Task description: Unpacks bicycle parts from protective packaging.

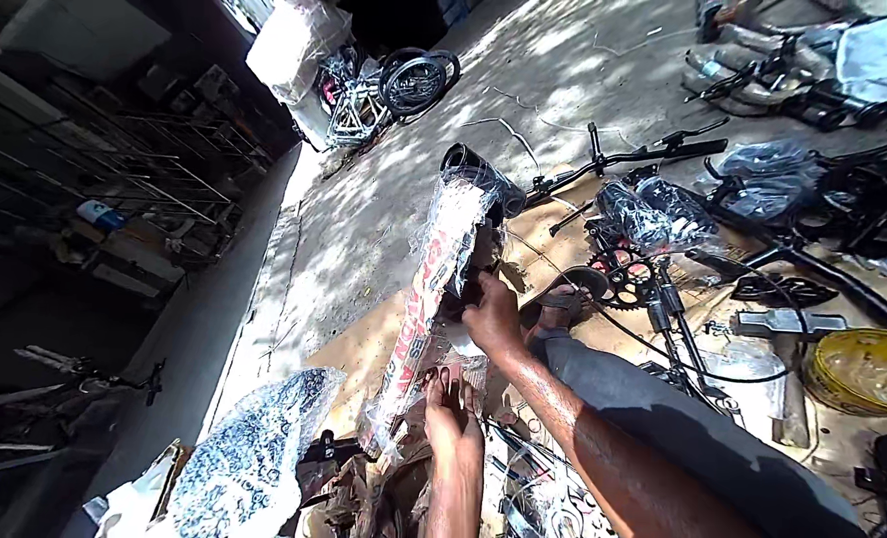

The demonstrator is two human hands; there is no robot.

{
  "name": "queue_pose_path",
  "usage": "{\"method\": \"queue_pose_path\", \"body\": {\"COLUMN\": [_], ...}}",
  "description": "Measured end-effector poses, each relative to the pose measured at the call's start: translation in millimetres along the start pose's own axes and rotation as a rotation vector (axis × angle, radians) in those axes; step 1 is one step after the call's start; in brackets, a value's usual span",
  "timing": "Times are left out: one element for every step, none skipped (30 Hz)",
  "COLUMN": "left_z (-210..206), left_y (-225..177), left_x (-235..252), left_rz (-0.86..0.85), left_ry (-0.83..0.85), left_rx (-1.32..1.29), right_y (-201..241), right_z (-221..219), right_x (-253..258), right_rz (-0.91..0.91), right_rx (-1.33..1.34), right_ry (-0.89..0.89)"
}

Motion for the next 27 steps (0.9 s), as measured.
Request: {"method": "queue_pose_path", "body": {"left_z": [-2.9, -6.6, -9.3, -9.8, -10.3, -11.3, -11.5, -11.2, -10.4, -9.2, -7.5, -4.8, -2.0, 0.5, 2.4, 3.5, 4.3, 5.5, 6.0, 5.2, 4.4, 4.1, 5.1, 5.0, 4.8, 5.2, 5.2], "left_y": [-2.8, -5.9, -8.2, -8.5, -7.6, -5.8, -3.5, -1.0, 1.2, 3.1, 4.4, 5.2, 5.7, 5.7, 4.8, 3.7, 3.2, 3.0, 2.6, 1.9, 1.1, 0.0, -0.8, -1.4, -1.7, -2.1, -2.8], "left_x": [7.0, 13.6, 18.1, 21.6, 25.4, 29.6, 34.2, 38.3, 41.0, 42.8, 44.0, 45.5, 48.3, 51.0, 52.7, 53.2, 52.8, 51.4, 51.0, 51.3, 51.9, 52.2, 53.4, 54.9, 57.0, 59.3, 61.4], "left_rz": [-0.008, -0.005, 0.001, 0.001, -0.006, -0.017, -0.024, -0.021, -0.011, 0.002, 0.017, 0.036, 0.055, 0.067, 0.074, 0.073, 0.064, 0.052, 0.047, 0.051, 0.056, 0.060, 0.065, 0.067, 0.066, 0.067, 0.073], "left_ry": [0.038, 0.062, 0.077, 0.093, 0.101, 0.103, 0.130, 0.160, 0.191, 0.225, 0.259, 0.310, 0.368, 0.417, 0.444, 0.457, 0.449, 0.434, 0.424, 0.421, 0.425, 0.431, 0.455, 0.472, 0.489, 0.513, 0.537], "left_rx": [-0.105, -0.202, -0.278, -0.329, -0.364, -0.385, -0.394, -0.391, -0.385, -0.381, -0.377, -0.378, -0.378, -0.376, -0.374, -0.370, -0.369, -0.370, -0.371, -0.366, -0.357, -0.345, -0.334, -0.322, -0.308, -0.300, -0.303], "right_y": [-1.6, -3.7, -6.3, -7.8, -7.9, -7.8, -6.4, -4.5, -2.9, -2.3, -0.7, -1.6, -3.4, -4.4, -4.8, -5.5, -7.3, -9.6, -11.0, -12.6, -16.4, -23.0, -31.9, -38.3, -41.6, -42.0, -39.9], "right_z": [-1.5, -2.6, -4.4, -6.3, -7.9, -9.1, -9.4, -9.2, -8.1, -6.2, -3.0, -1.0, -0.7, -1.7, -4.1, -7.4, -10.8, -13.6, -14.8, -13.4, -11.1, -10.2, -13.2, -16.8, -19.2, -19.6, -18.4], "right_x": [1.4, 3.3, 4.6, 4.2, 3.5, 3.2, 2.7, 2.5, 3.9, 6.4, 8.0, 9.4, 10.2, 9.6, 8.2, 7.2, 7.0, 6.9, 7.6, 9.5, 11.3, 10.6, 7.9, 5.4, 3.9, 3.1, 3.4], "right_rz": [-0.023, -0.048, -0.074, -0.101, -0.119, -0.124, -0.127, -0.107, -0.079, -0.064, -0.067, -0.056, -0.029, 0.012, 0.055, 0.087, 0.109, 0.122, 0.119, 0.089, 0.014, -0.071, -0.130, -0.141, -0.103, -0.035, 0.036], "right_rx": [0.035, 0.051, 0.043, 0.019, -0.019, -0.079, -0.155, -0.235, -0.315, -0.379, -0.391, -0.382, -0.375, -0.373, -0.385, -0.405, -0.416, -0.418, -0.413, -0.387, -0.304, -0.151, 0.018, 0.126, 0.144, 0.095, 0.012], "right_ry": [0.010, 0.031, 0.058, 0.101, 0.157, 0.206, 0.264, 0.309, 0.355, 0.411, 0.458, 0.485, 0.490, 0.477, 0.455, 0.430, 0.400, 0.376, 0.381, 0.421, 0.480, 0.495, 0.440, 0.375, 0.327, 0.302, 0.299]}}
Point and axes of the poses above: each hand's wrist, its own x-axis towards the middle knuckle, its own z-axis out of the back of the hand, y = z × x, the point moved 1 cm from there along x, towards the middle knuckle, and after that the axes turned 7 degrees about y, right-handed, at the moved point
